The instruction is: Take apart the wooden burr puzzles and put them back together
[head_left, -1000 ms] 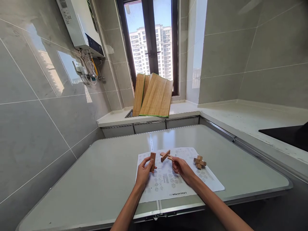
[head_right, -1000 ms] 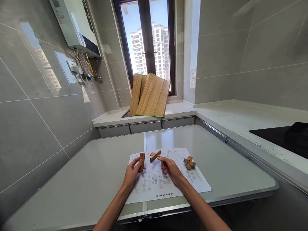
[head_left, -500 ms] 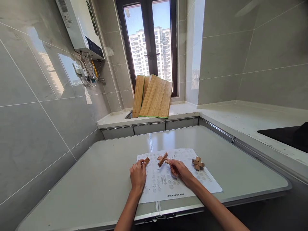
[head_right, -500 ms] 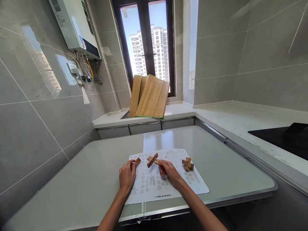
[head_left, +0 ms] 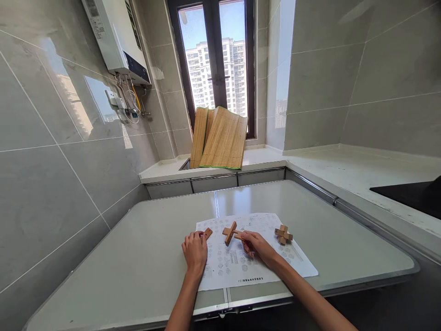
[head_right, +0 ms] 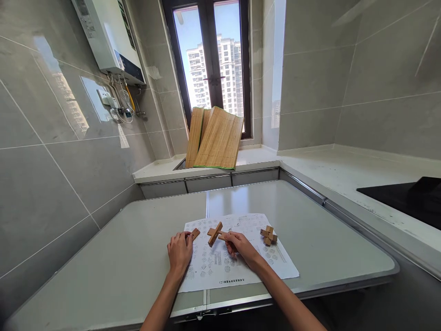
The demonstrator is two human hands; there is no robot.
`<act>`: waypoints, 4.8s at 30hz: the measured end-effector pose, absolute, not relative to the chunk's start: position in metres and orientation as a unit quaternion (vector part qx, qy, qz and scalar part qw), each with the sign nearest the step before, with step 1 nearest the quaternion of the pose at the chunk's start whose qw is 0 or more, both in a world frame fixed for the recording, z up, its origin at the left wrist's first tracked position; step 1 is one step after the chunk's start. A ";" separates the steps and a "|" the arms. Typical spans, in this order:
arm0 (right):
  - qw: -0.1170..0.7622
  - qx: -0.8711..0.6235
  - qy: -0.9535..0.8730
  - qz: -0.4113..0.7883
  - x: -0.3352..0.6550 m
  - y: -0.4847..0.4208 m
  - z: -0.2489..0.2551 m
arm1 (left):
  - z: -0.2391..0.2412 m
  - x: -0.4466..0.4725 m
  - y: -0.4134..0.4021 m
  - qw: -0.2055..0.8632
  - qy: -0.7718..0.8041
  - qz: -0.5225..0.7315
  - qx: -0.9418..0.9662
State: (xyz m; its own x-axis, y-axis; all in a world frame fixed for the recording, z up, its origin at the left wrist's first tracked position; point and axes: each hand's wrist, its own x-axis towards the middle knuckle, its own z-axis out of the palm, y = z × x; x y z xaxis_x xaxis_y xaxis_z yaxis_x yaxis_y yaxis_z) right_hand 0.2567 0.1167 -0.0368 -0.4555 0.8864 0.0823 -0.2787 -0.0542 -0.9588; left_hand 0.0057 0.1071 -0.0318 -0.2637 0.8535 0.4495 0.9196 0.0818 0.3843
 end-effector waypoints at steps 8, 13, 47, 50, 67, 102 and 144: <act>0.380 -0.286 -0.566 0.673 0.253 0.116 -0.038 | -0.029 0.009 0.105 0.025 -0.713 -0.352 -0.607; 0.378 -0.300 -0.569 0.665 0.252 0.117 -0.037 | -0.019 0.018 0.100 -0.056 -0.629 -0.401 -0.664; 0.365 -0.275 -0.538 0.708 0.259 0.120 -0.042 | -0.010 0.039 0.090 -0.344 -0.429 -0.408 -0.729; 0.374 -0.277 -0.532 0.707 0.260 0.118 -0.037 | -0.009 0.038 0.090 -0.325 -0.443 -0.415 -0.725; 0.434 -0.285 -0.491 0.700 0.260 0.119 -0.033 | -0.008 0.041 0.091 -0.292 -0.461 -0.418 -0.726; 0.490 -0.336 -0.493 0.636 0.256 0.125 -0.045 | -0.012 0.042 0.088 -0.249 -0.476 -0.426 -0.727; 0.509 -0.294 -0.486 0.646 0.254 0.122 -0.040 | -0.006 0.050 0.093 -0.412 -0.474 -0.492 -0.603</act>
State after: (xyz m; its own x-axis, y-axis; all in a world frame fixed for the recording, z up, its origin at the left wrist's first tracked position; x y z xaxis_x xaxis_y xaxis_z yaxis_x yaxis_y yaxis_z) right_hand 0.2542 0.1222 -0.0399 -0.3083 0.9443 0.1149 -0.3721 -0.0086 -0.9282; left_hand 0.0500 0.0925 -0.0065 0.0678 0.9769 0.2026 0.1655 -0.2112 0.9633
